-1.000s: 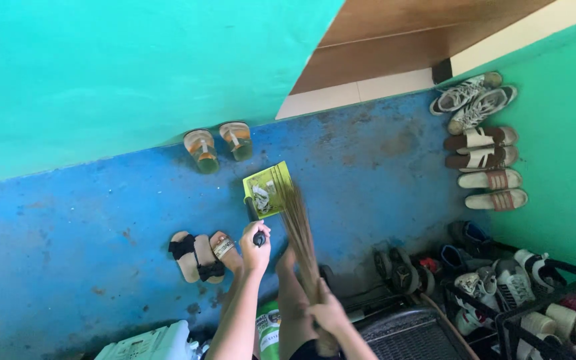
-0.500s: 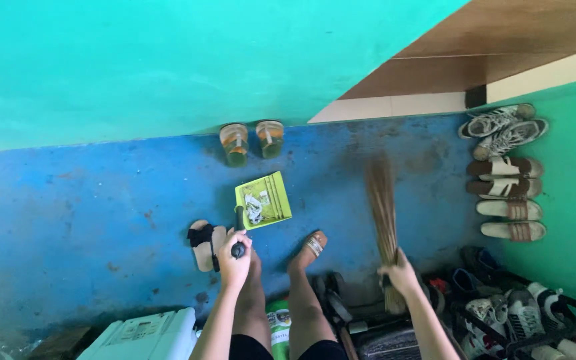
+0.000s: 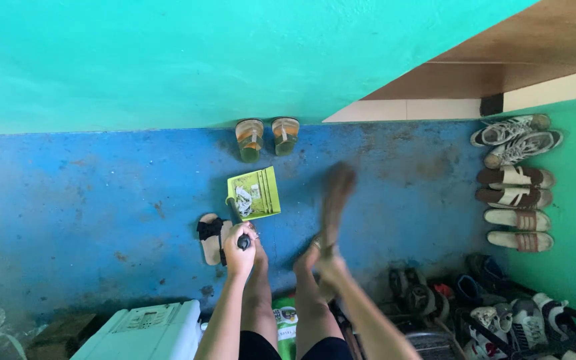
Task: Sweeping the floor of a balcony and collecting debris with a dustpan.
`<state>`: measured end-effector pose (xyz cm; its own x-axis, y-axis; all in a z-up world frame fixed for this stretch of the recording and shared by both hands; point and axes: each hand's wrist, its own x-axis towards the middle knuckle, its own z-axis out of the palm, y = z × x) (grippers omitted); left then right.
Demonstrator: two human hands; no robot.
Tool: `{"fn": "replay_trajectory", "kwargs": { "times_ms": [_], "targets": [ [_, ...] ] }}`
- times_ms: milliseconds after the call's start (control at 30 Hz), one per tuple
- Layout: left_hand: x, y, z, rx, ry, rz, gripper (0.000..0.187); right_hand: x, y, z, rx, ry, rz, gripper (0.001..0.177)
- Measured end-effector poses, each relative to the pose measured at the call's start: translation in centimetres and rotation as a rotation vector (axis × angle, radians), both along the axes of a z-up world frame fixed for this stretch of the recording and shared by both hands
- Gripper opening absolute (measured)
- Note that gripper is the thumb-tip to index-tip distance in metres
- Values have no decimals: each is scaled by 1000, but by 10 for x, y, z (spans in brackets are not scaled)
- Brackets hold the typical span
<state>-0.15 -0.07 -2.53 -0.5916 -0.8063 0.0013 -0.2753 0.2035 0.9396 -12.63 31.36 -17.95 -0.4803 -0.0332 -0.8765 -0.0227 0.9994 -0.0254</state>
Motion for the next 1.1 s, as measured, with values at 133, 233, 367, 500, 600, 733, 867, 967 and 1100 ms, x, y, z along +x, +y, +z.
{"fn": "replay_trajectory", "kwargs": {
  "times_ms": [133,233,367,500,600,733,867,967,1100],
  "targets": [
    [-4,-9,-1,2,-48,4,19,93,-66,116,-304,-124,-509,70],
    [-6,-18,-3,-7,-63,16,20,120,-92,185,-195,-238,-173,118],
    [-6,-24,-3,-39,-53,-1,22,134,-14,153,-460,-119,-176,111],
    [-2,-27,-3,-45,-40,-27,26,69,46,199,-566,-241,-539,99],
    [1,-28,-7,-51,-35,-11,25,16,36,259,-353,-158,-600,101],
    [3,-29,-7,-26,-36,-2,24,-58,18,238,-22,-58,-576,104],
    [6,-31,-8,80,-31,11,23,-101,42,126,-153,195,-419,98],
    [7,-31,-9,53,-10,0,23,-92,-2,76,-113,167,-482,74],
    [6,-31,-8,-11,22,-19,24,-18,-28,-19,-42,73,-356,56]
  ]
}}
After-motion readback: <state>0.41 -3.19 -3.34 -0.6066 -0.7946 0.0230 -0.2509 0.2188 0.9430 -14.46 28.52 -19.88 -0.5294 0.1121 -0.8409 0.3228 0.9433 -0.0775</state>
